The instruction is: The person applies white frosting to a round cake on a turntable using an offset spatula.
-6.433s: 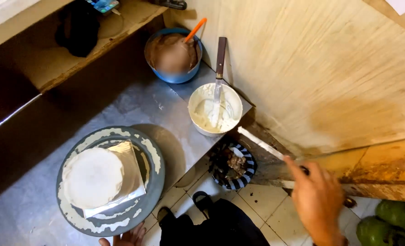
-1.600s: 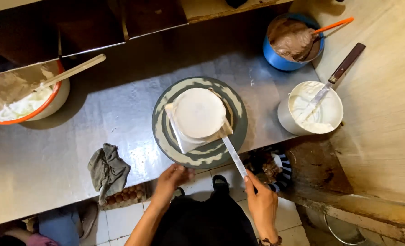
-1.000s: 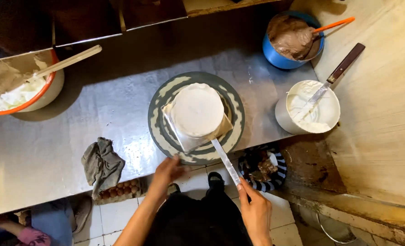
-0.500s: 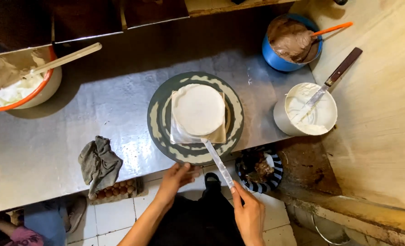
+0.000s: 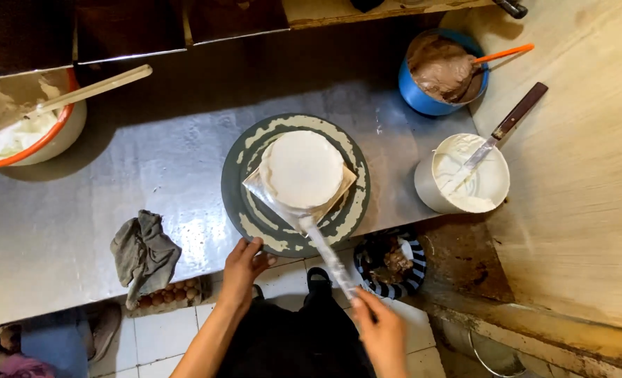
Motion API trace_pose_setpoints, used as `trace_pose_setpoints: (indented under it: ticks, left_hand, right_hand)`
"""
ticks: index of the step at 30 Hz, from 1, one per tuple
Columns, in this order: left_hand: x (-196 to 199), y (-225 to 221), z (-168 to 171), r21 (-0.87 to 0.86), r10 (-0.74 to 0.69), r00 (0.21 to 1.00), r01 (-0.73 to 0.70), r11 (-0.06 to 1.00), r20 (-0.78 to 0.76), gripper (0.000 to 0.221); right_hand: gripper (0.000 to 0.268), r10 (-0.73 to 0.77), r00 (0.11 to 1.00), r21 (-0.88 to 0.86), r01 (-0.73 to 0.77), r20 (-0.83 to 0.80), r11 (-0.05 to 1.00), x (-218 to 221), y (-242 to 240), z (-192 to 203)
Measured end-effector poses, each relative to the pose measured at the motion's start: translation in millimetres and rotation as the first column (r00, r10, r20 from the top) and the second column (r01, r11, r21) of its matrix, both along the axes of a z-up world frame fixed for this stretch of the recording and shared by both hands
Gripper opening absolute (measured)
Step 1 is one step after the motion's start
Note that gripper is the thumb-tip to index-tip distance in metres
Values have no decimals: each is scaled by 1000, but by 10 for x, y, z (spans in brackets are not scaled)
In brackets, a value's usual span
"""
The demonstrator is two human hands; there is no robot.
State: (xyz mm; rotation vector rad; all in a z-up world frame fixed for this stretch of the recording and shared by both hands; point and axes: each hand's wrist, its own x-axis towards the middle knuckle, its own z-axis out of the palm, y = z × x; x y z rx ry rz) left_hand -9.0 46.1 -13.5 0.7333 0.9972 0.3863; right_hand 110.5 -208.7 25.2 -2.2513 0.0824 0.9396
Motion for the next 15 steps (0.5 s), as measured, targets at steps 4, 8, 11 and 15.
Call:
trace_pose_setpoints:
  ticks: [4,8,11,15]
  left_hand:
    - [-61,-29,-77,-7,-40,999,39,999,-17,37]
    - [30,-93,34,-36,-109,993,108,994,-36,40]
    - [12,-206,-202,-45,-127,990,125,991,-58,42]
    - [-93,6,-523,58,-77,995,81,995,-57,46]
  right_hand:
    - [43,-91,911,209,5,402,978,477,-721,-403]
    - [63,206,430,-250,48,879,967,864,-850,-181]
    - [46,-358,638,383,106,682,918,1155,-1699,-1395]
    - [52,-277,669,245,145,689,959,872,-1717,-1294]
